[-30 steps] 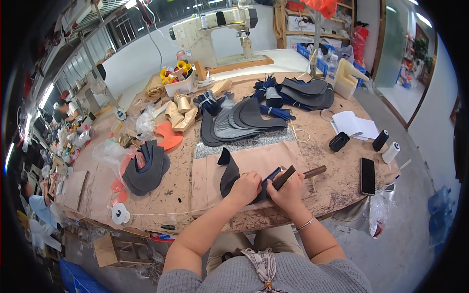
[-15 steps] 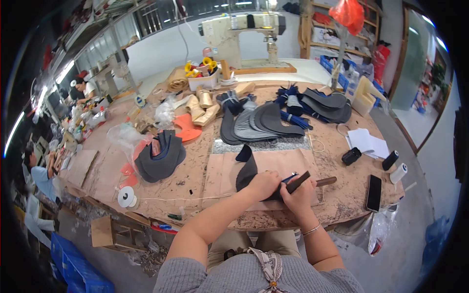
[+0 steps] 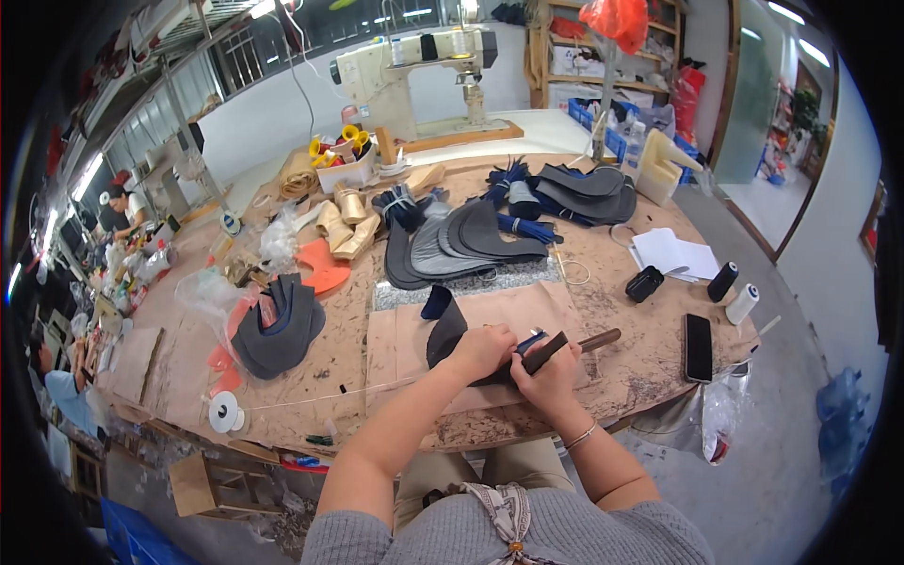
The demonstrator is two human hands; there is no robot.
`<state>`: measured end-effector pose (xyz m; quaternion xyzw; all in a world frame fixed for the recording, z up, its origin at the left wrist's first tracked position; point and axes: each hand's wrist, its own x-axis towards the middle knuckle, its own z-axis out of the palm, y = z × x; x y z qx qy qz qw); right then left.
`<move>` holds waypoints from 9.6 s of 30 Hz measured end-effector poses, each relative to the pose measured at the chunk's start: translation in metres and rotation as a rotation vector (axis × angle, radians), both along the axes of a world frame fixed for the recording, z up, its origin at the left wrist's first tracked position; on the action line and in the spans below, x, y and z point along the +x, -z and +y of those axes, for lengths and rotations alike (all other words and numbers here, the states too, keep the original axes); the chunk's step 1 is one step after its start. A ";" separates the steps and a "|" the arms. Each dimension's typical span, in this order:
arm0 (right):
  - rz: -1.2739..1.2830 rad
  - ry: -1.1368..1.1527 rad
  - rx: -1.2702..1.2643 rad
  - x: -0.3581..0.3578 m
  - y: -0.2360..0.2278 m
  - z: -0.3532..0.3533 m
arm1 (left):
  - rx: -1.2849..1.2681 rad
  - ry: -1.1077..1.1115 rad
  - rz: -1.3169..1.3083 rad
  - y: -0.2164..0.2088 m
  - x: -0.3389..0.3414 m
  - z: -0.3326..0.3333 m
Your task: The person uses a handheld stapler to attach a thin strip of material to the edge of a curved black fabric piece. They repeatedly position the strip, press the stapler to secure it, and move along the edge of the fabric. The person works at a cluttered table with various sewing supplies and other fabric pieces visible.
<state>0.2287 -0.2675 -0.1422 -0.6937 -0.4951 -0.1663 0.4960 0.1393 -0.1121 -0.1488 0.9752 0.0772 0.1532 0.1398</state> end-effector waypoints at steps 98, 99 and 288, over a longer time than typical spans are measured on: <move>-0.098 0.118 -0.071 0.044 -0.009 0.008 | -0.189 -0.354 -0.258 0.021 -0.009 -0.073; -0.091 0.117 -0.077 0.045 -0.008 0.008 | -0.171 -0.356 -0.276 0.021 -0.009 -0.076; 0.753 -2.545 -0.843 -0.222 -0.183 -0.049 | 0.337 -0.671 -0.268 0.047 -0.248 0.153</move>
